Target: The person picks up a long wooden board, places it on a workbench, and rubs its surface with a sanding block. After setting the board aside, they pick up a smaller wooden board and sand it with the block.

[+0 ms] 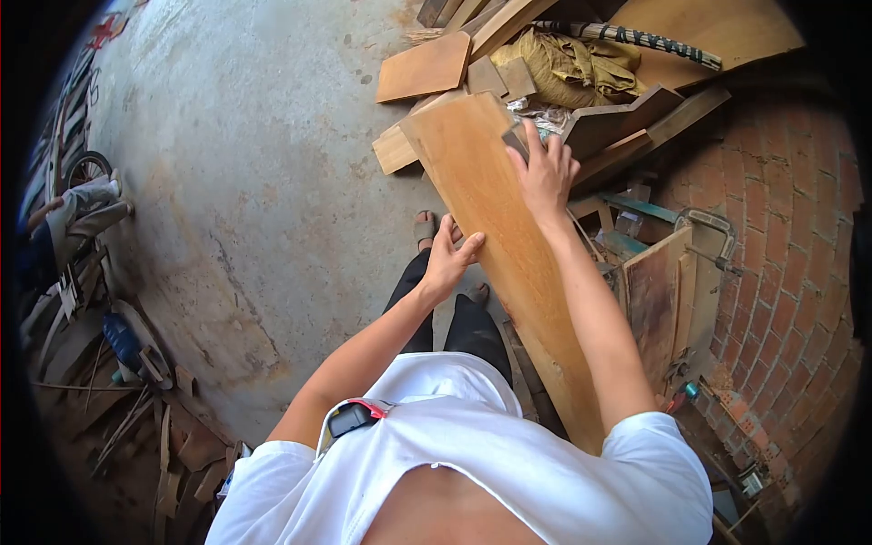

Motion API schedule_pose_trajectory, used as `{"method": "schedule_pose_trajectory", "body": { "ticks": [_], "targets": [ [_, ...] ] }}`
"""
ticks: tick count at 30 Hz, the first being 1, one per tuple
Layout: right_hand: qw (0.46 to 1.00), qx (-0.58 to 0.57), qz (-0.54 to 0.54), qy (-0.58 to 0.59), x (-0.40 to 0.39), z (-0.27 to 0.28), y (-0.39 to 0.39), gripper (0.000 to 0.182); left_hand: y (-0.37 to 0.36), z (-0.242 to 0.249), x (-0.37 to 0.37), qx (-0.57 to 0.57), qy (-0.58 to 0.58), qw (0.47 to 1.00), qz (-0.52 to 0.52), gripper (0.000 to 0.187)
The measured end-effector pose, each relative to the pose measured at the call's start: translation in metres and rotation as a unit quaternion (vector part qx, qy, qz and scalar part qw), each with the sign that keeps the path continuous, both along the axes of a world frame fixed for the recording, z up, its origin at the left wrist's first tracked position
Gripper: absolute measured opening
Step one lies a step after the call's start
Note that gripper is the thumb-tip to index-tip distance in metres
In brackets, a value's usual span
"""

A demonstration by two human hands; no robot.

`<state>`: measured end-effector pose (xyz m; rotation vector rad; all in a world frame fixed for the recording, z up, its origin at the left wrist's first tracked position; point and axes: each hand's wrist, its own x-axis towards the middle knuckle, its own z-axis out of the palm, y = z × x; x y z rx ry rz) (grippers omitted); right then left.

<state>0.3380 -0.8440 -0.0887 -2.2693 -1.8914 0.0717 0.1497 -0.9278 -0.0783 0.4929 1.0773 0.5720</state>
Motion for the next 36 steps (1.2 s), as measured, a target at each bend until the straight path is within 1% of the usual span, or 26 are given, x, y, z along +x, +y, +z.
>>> {"method": "schedule_pose_trajectory", "body": {
  "ticks": [1,3,4,5,7,8,10,12,13,14,17,18,20,22,24,25,26,28,29,30,31,32,33,34,35,36],
  "targets": [
    [1.000,0.015,0.000,0.007,-0.010,-0.008,0.038,0.053,0.000,-0.001,0.000,0.004,0.003,1.000,-0.003,0.056],
    [0.999,0.045,0.005,0.014,-0.023,-0.024,0.092,0.052,-0.001,-0.005,-0.001,0.003,0.017,1.000,-0.012,0.055],
    [0.998,0.059,0.008,0.011,-0.025,-0.026,0.101,0.052,-0.001,-0.006,-0.001,0.001,0.023,1.000,-0.020,0.054],
    [0.998,0.058,-0.005,0.010,-0.021,-0.026,0.090,0.052,-0.001,-0.007,-0.002,-0.001,0.023,0.999,-0.034,0.054],
    [0.998,0.046,0.031,0.013,-0.015,-0.009,0.050,0.052,-0.003,-0.007,0.002,0.009,0.018,1.000,0.000,0.051],
    [0.999,0.031,0.035,0.001,-0.011,0.002,0.010,0.053,-0.004,-0.007,0.001,0.007,0.010,1.000,-0.009,0.051],
    [1.000,-0.005,0.024,-0.015,-0.002,0.023,-0.085,0.059,-0.001,-0.007,0.000,0.010,0.010,1.000,-0.007,0.049],
    [0.999,-0.043,-0.012,-0.007,0.010,0.039,-0.183,0.061,-0.001,-0.009,0.000,0.011,0.000,1.000,-0.013,0.049],
    [0.998,-0.062,-0.024,-0.017,0.017,0.045,-0.235,0.061,-0.001,-0.009,-0.001,0.013,0.009,1.000,-0.021,0.046],
    [0.996,-0.079,-0.038,-0.027,0.020,0.048,-0.266,0.061,0.000,-0.009,-0.001,0.015,0.020,0.999,-0.029,0.043],
    [0.994,-0.090,-0.055,-0.022,0.016,0.046,-0.271,0.061,0.002,-0.006,0.000,0.021,0.020,0.999,-0.031,0.042],
    [0.997,-0.060,-0.047,-0.018,0.009,0.043,-0.246,0.061,0.000,-0.008,-0.002,0.020,0.022,0.999,-0.031,0.043],
    [1.000,0.003,-0.029,-0.005,-0.005,0.031,-0.158,0.060,-0.002,-0.014,-0.002,0.033,0.008,0.999,-0.020,0.040],
    [0.998,0.054,-0.041,-0.012,-0.014,0.012,-0.085,0.051,-0.002,-0.017,-0.001,0.043,0.014,0.999,-0.023,0.039],
    [0.992,0.106,-0.064,0.001,-0.018,-0.004,-0.042,0.049,-0.003,-0.023,-0.003,0.054,0.027,0.997,-0.038,0.039],
    [0.991,0.118,-0.060,0.009,-0.017,-0.005,-0.040,0.049,-0.003,-0.025,-0.003,0.067,0.031,0.996,-0.042,0.039],
    [0.990,0.121,-0.074,0.007,-0.012,-0.003,-0.058,0.049,-0.002,-0.027,-0.004,0.070,0.029,0.996,-0.045,0.038],
    [0.996,0.081,-0.025,0.037,-0.012,0.010,-0.107,0.050,-0.003,-0.024,-0.003,0.088,0.021,0.995,-0.043,0.036],
    [0.998,0.055,-0.031,0.029,-0.011,0.017,-0.149,0.052,-0.002,-0.025,-0.003,0.084,0.016,0.995,-0.046,0.038],
    [0.999,0.028,-0.038,0.021,-0.009,0.026,-0.203,0.055,-0.001,-0.025,-0.002,0.091,0.011,0.994,-0.058,0.038],
    [0.998,-0.007,-0.057,0.009,-0.004,0.037,-0.259,0.060,-0.002,-0.023,-0.001,0.097,0.009,0.994,-0.044,0.040],
    [0.997,-0.017,-0.081,-0.008,0.002,0.049,-0.316,0.062,-0.004,-0.023,-0.001,0.100,0.008,0.994,-0.032,0.041],
    [0.993,-0.050,-0.111,-0.006,0.008,0.062,-0.371,0.062,-0.003,-0.023,-0.002,0.105,0.002,0.993,-0.049,0.041],
    [0.989,-0.063,-0.131,-0.037,0.014,0.069,-0.425,0.062,-0.002,-0.032,-0.005,0.104,0.008,0.993,-0.056,0.039],
    [0.984,-0.079,-0.155,-0.046,0.020,0.076,-0.474,0.064,-0.001,-0.035,-0.005,0.101,0.012,0.993,-0.063,0.039],
    [0.981,-0.075,-0.168,-0.052,0.026,0.081,-0.505,0.064,0.000,-0.036,-0.005,0.101,0.018,0.992,-0.068,0.038]
  ]
}}
